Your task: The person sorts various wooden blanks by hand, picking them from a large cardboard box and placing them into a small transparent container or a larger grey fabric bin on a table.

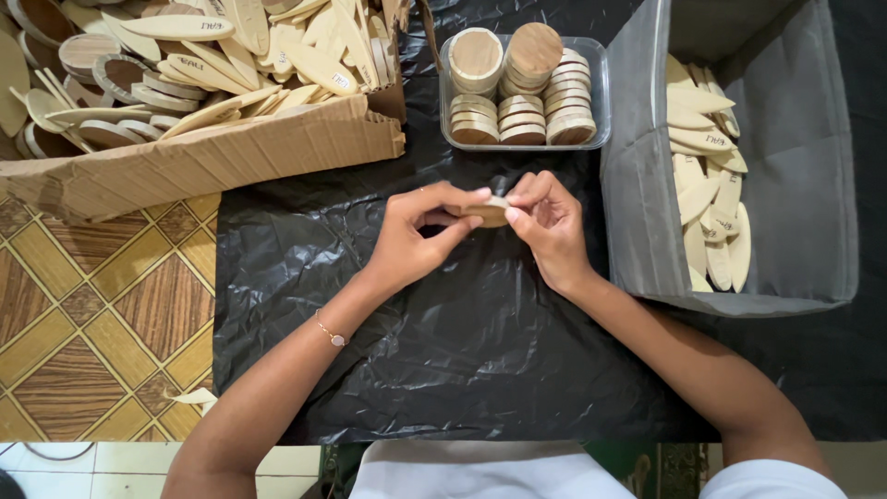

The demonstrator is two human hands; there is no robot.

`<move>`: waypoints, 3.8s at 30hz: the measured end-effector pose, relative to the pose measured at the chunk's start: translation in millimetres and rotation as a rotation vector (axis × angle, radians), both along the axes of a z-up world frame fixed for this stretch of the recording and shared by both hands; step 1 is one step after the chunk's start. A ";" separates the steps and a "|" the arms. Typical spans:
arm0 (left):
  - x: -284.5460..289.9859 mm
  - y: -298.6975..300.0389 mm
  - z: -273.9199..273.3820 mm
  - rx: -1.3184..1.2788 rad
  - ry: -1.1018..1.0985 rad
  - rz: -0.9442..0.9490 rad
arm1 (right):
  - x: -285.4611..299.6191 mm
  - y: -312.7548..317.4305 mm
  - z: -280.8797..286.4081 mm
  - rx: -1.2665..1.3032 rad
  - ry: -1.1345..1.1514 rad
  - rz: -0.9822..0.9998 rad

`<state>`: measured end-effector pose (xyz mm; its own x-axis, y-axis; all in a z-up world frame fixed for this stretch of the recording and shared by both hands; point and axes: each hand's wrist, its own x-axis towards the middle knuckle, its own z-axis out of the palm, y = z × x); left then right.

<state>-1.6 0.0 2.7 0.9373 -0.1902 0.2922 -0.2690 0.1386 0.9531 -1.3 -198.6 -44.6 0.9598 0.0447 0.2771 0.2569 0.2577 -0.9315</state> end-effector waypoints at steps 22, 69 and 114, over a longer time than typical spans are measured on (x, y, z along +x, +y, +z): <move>1.5 2.9 -8.0 0.011 0.019 -0.009 | 2.2 -1.9 -3.7 -0.060 0.021 -0.008; 180.5 -66.0 54.4 0.640 -0.457 0.212 | -6.4 7.3 18.3 0.065 0.175 0.119; 126.2 163.0 89.9 1.047 -0.259 0.621 | -11.9 11.9 26.8 -0.047 0.112 0.106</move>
